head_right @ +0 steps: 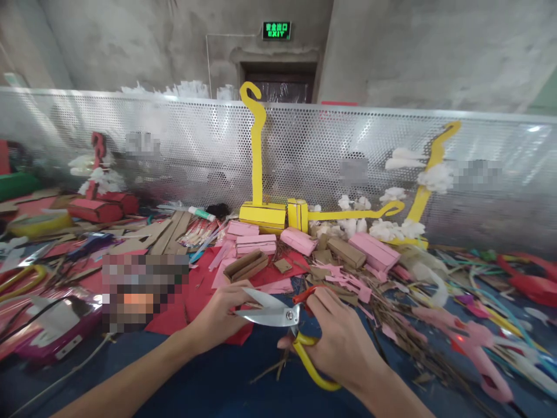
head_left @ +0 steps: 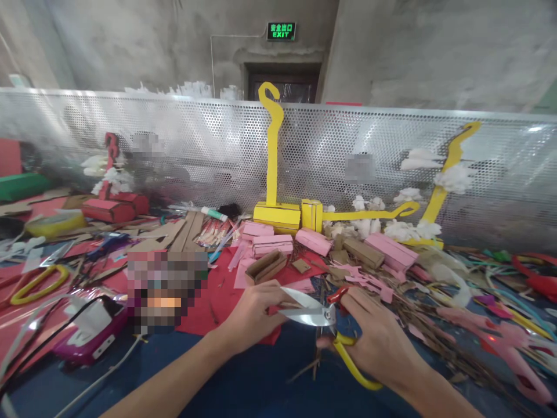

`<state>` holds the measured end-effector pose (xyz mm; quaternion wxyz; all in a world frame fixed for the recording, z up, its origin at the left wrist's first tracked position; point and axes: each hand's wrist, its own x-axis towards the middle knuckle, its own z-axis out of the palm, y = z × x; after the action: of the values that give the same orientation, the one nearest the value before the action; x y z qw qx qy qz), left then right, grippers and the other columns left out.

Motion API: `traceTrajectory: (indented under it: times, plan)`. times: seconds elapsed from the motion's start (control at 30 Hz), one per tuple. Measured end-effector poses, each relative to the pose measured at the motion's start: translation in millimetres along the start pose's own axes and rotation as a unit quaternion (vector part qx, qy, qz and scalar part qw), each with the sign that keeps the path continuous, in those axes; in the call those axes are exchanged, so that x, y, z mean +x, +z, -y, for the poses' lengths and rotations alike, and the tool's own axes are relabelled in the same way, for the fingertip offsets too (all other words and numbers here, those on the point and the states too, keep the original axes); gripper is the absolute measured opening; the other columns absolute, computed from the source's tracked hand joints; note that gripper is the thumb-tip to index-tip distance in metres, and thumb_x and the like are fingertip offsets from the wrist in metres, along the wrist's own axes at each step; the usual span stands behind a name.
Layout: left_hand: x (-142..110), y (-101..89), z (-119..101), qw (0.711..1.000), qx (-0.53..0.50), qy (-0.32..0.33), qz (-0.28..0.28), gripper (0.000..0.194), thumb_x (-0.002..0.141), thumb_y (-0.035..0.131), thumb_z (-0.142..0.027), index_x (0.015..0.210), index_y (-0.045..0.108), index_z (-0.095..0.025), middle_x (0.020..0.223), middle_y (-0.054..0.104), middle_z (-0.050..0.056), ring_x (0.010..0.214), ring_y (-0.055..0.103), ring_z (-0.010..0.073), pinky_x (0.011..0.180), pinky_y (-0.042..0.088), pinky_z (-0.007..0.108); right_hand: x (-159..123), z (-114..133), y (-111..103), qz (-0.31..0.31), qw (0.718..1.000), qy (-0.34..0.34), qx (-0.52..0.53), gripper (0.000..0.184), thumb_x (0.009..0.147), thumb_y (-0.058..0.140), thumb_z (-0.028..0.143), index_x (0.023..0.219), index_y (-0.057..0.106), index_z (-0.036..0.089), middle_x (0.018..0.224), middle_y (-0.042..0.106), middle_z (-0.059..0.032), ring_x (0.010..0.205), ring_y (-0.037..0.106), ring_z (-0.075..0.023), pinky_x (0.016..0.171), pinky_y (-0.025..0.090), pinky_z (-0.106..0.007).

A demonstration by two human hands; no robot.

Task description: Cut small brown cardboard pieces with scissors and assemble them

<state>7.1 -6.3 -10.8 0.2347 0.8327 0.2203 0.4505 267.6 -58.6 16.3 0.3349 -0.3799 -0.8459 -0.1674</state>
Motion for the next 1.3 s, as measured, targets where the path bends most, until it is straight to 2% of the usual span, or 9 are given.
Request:
traceTrajectory:
  times: [0.27,0.5,0.77,1.03,1.17,1.3]
  plan:
    - [-0.1,-0.7,-3.6,0.999,-0.001,-0.034,0.016,0.011,0.089,0.072,-0.016,0.094,0.080,-0.020,0.091,0.078,0.005,0.087,0.069,0.0179,0.077,0.054,0.026,-0.8,-3.5,0.5,-0.002,1.000,-0.015,0.020,0.047,0.088,0.069,0.063,0.095,0.059,0.018,0.086,0.061,-0.0083,0.076,0.064,-0.0246,0.066,0.053,-0.036]
    - [0.8,-2.6,-5.0,0.999,-0.015,-0.033,0.039,0.010,0.091,0.072,-0.021,0.095,0.080,-0.018,0.087,0.077,0.006,0.081,0.064,0.0177,0.074,0.050,0.027,-1.6,-4.8,2.9,0.004,0.999,-0.020,0.047,0.050,0.084,0.072,0.065,0.094,0.059,0.018,0.085,0.063,-0.0073,0.076,0.065,-0.0236,0.067,0.053,-0.034]
    - [1.6,-4.5,-7.0,0.996,-0.035,-0.053,0.066,0.016,0.093,0.070,-0.027,0.089,0.080,-0.016,0.089,0.077,0.007,0.083,0.064,0.0183,0.076,0.048,0.027,-4.2,-1.9,5.8,0.001,0.998,-0.015,0.062,0.054,0.082,0.070,0.071,0.091,0.062,0.019,0.078,0.060,-0.0049,0.068,0.062,-0.0211,0.061,0.049,-0.031]
    - [5.0,-7.9,-11.8,0.993,-0.055,-0.067,0.081,0.020,0.093,0.070,-0.034,0.096,0.080,-0.018,0.091,0.076,0.008,0.087,0.066,0.0189,0.079,0.050,0.028,-4.0,-1.0,7.6,0.011,0.996,0.002,0.086,0.057,0.074,0.073,0.076,0.078,0.058,0.021,0.070,0.057,-0.0007,0.059,0.054,-0.0166,0.055,0.041,-0.029]
    - [4.5,-6.2,-9.6,0.993,-0.054,-0.085,0.057,0.025,0.089,0.074,-0.038,0.084,0.078,-0.015,0.085,0.075,0.008,0.082,0.065,0.0197,0.078,0.050,0.029,-0.7,-0.7,9.4,0.000,0.995,0.020,0.099,0.058,0.078,0.070,0.075,0.065,0.047,0.023,0.061,0.048,0.0039,0.051,0.044,-0.0129,0.049,0.031,-0.028]
    - [5.1,-4.9,-9.3,0.985,-0.089,-0.146,0.016,0.028,0.090,0.070,-0.040,0.091,0.076,-0.012,0.082,0.074,0.008,0.075,0.065,0.0202,0.067,0.051,0.028,0.6,-9.6,10.8,-0.008,0.989,0.102,0.104,0.059,0.082,0.069,0.072,0.064,0.039,0.025,0.060,0.043,0.0054,0.052,0.039,-0.0129,0.050,0.028,-0.027]
